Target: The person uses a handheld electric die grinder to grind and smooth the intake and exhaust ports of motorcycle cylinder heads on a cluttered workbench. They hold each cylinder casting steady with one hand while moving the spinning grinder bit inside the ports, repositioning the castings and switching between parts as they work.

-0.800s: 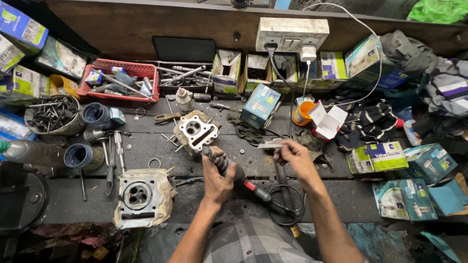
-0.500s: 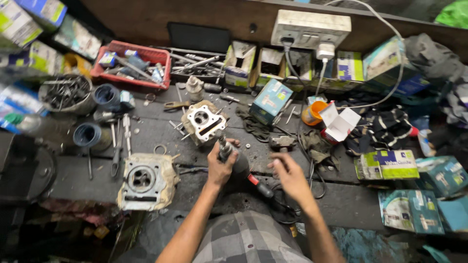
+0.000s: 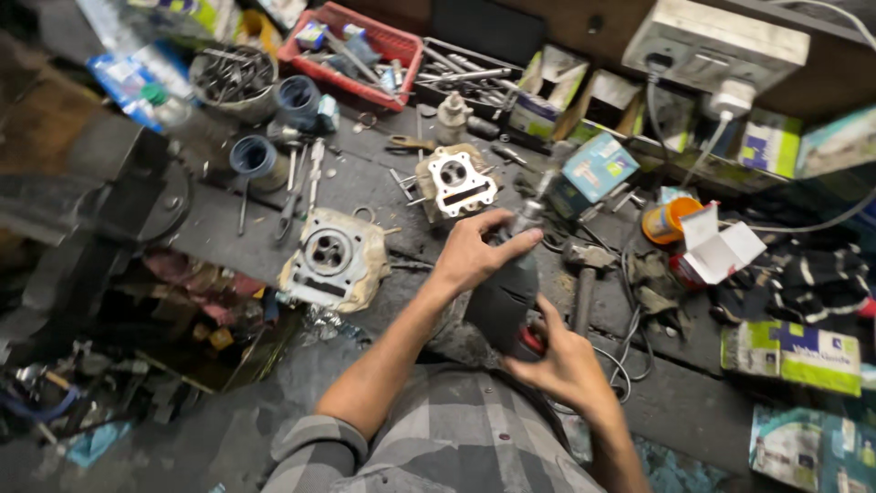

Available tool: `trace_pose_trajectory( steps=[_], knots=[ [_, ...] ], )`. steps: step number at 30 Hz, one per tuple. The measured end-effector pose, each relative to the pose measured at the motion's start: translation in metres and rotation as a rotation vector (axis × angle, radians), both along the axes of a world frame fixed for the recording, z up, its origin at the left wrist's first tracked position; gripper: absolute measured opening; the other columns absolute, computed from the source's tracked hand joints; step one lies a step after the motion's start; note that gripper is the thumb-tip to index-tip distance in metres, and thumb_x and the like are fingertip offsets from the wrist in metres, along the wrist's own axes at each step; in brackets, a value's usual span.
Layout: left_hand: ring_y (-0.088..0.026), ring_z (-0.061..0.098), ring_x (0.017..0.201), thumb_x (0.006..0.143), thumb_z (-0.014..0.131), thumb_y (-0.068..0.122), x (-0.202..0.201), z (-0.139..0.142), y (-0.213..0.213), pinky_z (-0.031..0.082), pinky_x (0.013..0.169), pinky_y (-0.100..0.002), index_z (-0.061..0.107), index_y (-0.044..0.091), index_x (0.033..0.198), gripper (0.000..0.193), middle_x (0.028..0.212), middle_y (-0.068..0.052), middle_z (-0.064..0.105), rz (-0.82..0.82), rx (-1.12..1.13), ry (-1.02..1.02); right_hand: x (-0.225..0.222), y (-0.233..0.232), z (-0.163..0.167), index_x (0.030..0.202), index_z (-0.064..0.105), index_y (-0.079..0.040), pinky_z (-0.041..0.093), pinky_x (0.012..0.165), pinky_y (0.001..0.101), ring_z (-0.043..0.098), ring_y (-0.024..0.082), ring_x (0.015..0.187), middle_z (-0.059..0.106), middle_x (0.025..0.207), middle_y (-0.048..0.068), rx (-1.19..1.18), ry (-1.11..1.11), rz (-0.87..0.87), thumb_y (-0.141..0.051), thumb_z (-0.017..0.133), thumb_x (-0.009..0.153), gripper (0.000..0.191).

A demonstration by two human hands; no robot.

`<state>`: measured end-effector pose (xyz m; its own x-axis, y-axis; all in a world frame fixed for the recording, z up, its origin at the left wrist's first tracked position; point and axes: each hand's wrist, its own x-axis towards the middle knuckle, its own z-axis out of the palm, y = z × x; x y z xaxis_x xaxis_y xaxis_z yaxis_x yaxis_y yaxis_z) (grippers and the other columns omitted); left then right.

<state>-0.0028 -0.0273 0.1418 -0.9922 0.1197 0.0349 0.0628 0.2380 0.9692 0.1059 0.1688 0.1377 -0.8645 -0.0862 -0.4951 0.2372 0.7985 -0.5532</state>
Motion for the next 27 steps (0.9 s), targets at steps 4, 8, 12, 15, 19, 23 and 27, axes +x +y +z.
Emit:
trace_pose_trajectory(
  steps=[4, 8, 12, 15, 19, 23, 27],
  knots=[
    [-0.028, 0.072, 0.103, 0.092, 0.065, 0.053, 0.014, 0.013, -0.026, 0.055, 0.095, -0.039, 0.064, -0.002, 0.121, 0.061, 0.113, -0.020, 0.073, -0.493, 0.824, -0.325, 0.018, 0.024, -0.008, 0.152, 0.031, -0.001, 0.048, 0.105, 0.0393, 0.062, 0.026, 0.124, 0.062, 0.136, 0.019, -0.766, 0.056, 0.211, -0.023, 0.098, 0.058, 0.117],
    [-0.034, 0.071, 0.097, 0.103, 0.055, 0.056, 0.033, 0.001, 0.000, 0.057, 0.092, -0.049, 0.055, 0.002, 0.116, 0.055, 0.104, -0.018, 0.070, -0.646, 1.603, -0.447, 0.007, 0.024, -0.004, 0.153, 0.030, 0.001, 0.048, 0.101, 0.0398, 0.058, 0.026, 0.126, 0.058, 0.140, 0.018, -0.712, 0.158, 0.388, -0.018, 0.097, 0.060, 0.116],
    [-0.031, 0.067, 0.092, 0.113, 0.052, 0.050, 0.052, 0.003, 0.009, 0.057, 0.088, -0.049, 0.052, 0.005, 0.109, 0.046, 0.096, -0.015, 0.066, -0.183, 1.474, -0.155, 0.021, -0.009, 0.008, 0.157, 0.029, -0.001, 0.057, 0.088, 0.0351, 0.071, 0.022, 0.099, 0.066, 0.121, 0.014, -0.432, 0.417, 0.123, -0.021, 0.088, 0.063, 0.112],
    [-0.031, 0.065, 0.101, 0.117, 0.045, 0.052, 0.068, 0.028, 0.007, 0.054, 0.094, -0.045, 0.052, 0.001, 0.114, 0.053, 0.103, -0.019, 0.066, 0.001, 1.150, -0.064, 0.025, -0.019, 0.011, 0.146, 0.043, 0.002, 0.057, 0.088, 0.0367, 0.073, 0.024, 0.101, 0.070, 0.118, 0.015, -0.408, 0.529, -0.019, -0.018, 0.084, 0.070, 0.089],
    [-0.028, 0.054, 0.130, 0.108, 0.028, 0.057, 0.086, 0.065, -0.020, 0.042, 0.114, -0.041, 0.047, 0.005, 0.140, 0.064, 0.137, -0.018, 0.059, -0.279, 0.597, 0.062, 0.022, 0.000, -0.007, 0.142, 0.045, 0.003, 0.056, 0.086, 0.0360, 0.072, 0.023, 0.096, 0.071, 0.112, 0.014, -0.566, 0.683, 0.063, -0.017, 0.082, 0.067, 0.086],
    [-0.031, 0.056, 0.128, 0.089, 0.067, 0.049, 0.088, 0.068, -0.087, 0.041, 0.107, -0.041, 0.058, 0.007, 0.139, 0.066, 0.137, -0.018, 0.062, 0.004, -0.187, 0.088, 0.027, 0.041, -0.034, 0.140, 0.047, 0.005, 0.056, 0.084, 0.0359, 0.072, 0.024, 0.095, 0.071, 0.110, 0.015, -0.771, 0.550, 0.055, -0.017, 0.081, 0.067, 0.083],
    [-0.025, 0.072, 0.100, 0.087, 0.072, 0.024, 0.087, 0.033, -0.180, 0.055, 0.089, -0.035, 0.071, 0.008, 0.121, 0.038, 0.112, -0.014, 0.075, 0.574, -0.290, 0.186, 0.033, 0.088, -0.054, 0.137, 0.049, 0.006, 0.055, 0.082, 0.0358, 0.071, 0.024, 0.093, 0.071, 0.108, 0.016, -0.945, 0.406, -0.054, -0.017, 0.080, 0.068, 0.080]
  ],
)
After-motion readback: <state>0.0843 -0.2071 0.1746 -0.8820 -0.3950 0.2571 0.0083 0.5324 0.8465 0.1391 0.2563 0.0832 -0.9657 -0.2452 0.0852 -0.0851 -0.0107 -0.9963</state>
